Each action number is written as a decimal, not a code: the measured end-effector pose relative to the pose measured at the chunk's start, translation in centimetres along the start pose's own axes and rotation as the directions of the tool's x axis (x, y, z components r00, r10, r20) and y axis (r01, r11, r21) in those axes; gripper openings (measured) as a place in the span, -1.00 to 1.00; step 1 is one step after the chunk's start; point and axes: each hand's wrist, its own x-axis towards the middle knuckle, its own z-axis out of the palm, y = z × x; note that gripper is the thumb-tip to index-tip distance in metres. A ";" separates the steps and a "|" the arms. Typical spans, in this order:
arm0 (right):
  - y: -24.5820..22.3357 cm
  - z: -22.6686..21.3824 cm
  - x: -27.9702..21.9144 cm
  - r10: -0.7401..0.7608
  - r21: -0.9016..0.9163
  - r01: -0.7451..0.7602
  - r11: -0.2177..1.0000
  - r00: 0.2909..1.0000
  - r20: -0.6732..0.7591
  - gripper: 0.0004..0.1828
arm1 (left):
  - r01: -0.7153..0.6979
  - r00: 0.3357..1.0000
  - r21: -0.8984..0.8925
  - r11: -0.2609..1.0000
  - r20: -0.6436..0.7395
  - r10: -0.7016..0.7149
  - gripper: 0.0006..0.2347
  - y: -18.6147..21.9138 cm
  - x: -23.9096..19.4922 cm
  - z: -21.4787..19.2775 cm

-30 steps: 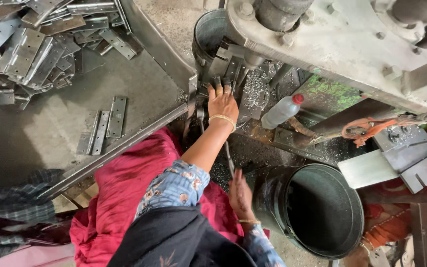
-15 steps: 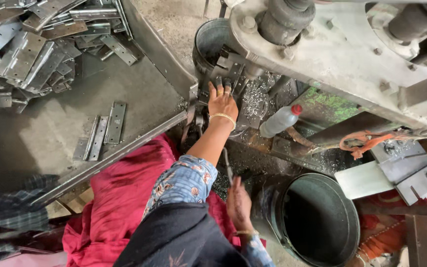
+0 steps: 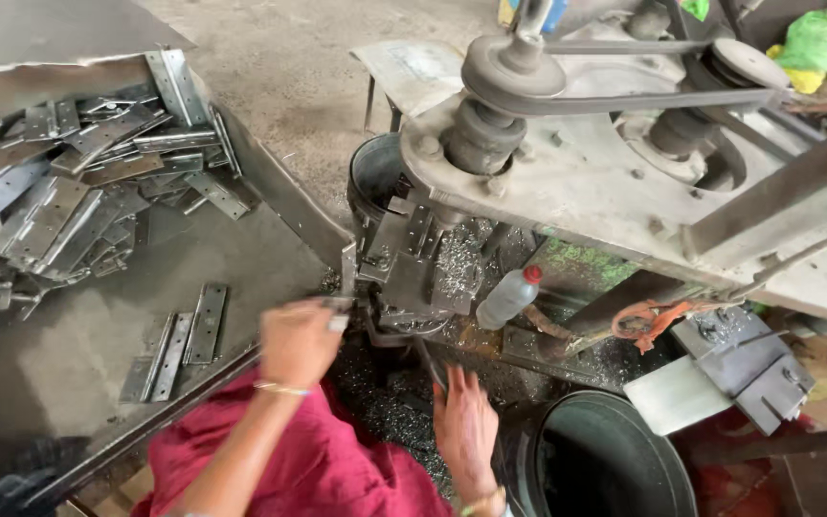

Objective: The person picks up metal hinge pieces from a tray, places them one at a time into a stamping machine, operates a lever to stamp them, and then moves the finished pieces aside.

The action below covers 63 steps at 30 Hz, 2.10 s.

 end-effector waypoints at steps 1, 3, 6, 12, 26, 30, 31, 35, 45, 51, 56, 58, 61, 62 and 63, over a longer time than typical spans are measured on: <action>-1.2 -2.0 0.7 -0.014 -0.015 0.013 1.000 0.999 -0.050 -0.65 | 0.188 0.980 0.163 0.969 0.029 -0.195 -0.88 -2.2 -0.8 -0.7; -3.5 -5.0 1.4 -0.046 -0.012 0.045 0.999 0.982 -0.185 -0.72 | 0.407 0.911 0.265 0.874 -0.189 -0.366 -0.67 -6.3 -1.8 -1.3; -5.5 -7.4 1.5 -0.063 0.043 0.083 0.996 0.937 -0.345 -0.81 | 0.572 0.809 0.297 0.765 -0.360 -0.465 -0.41 -10.9 -1.7 -0.6; -5.9 -7.4 1.4 0.016 0.042 -0.003 0.999 0.948 -0.318 -0.79 | 0.505 0.858 0.152 0.850 -0.192 -0.476 -0.48 -12.7 -2.0 1.8; -6.2 -7.2 1.0 0.051 0.007 -0.051 0.999 0.958 -0.282 -0.80 | 0.465 0.874 0.189 0.865 -0.255 -0.415 -0.61 -11.8 -1.4 0.9; -6.2 -7.2 0.7 0.033 -0.030 -0.044 0.999 0.956 -0.291 -0.79 | 0.499 0.863 0.229 0.836 -0.215 -0.456 -0.62 -11.8 -1.6 0.7; -6.2 -7.2 0.8 0.039 -0.035 -0.051 0.998 0.959 -0.282 -0.79 | 0.500 0.862 0.222 0.837 -0.227 -0.454 -0.66 -11.8 -1.5 0.7; -6.2 -7.2 0.6 0.041 -0.050 -0.055 0.997 0.966 -0.256 -0.81 | 0.513 0.847 0.216 0.830 -0.285 -0.449 -0.66 -11.7 -1.5 0.6; -5.4 -6.6 0.2 0.057 0.030 -0.051 0.998 0.972 -0.226 -0.81 | 0.520 0.852 0.305 0.798 -0.253 -0.459 -0.82 -11.8 -0.6 0.6; -6.3 -9.3 0.7 0.056 0.190 -0.034 0.981 0.992 -0.109 -0.81 | 0.501 0.863 0.273 0.821 -0.225 -0.452 -0.79 -12.9 -0.6 1.4; -12.0 -18.6 0.0 -0.022 0.493 0.019 0.870 1.000 0.000 -0.79 | 0.528 0.834 0.244 0.814 -0.331 -0.442 -0.80 -13.8 -1.7 0.9; -13.9 -23.9 -1.9 -0.213 0.596 0.212 0.774 0.975 -0.071 -0.74 | 0.536 0.828 0.230 0.812 -0.333 -0.452 -0.80 -13.5 -1.8 0.6; -15.2 -30.9 -6.2 -0.554 0.537 0.629 0.562 0.768 -0.321 -0.73 | 0.539 0.834 0.246 0.806 -0.287 -0.470 -0.81 -13.2 -1.8 -0.2; -15.1 -32.5 -7.0 -0.673 0.439 0.764 0.473 0.634 -0.380 -0.72 | 0.539 0.835 0.249 0.804 -0.279 -0.474 -0.81 -13.1 -1.9 -0.4; -15.1 -33.3 -7.0 -0.755 0.450 0.810 0.377 0.550 -0.357 -0.73 | 0.540 0.836 0.252 0.803 -0.269 -0.478 -0.80 -12.9 -2.0 -0.6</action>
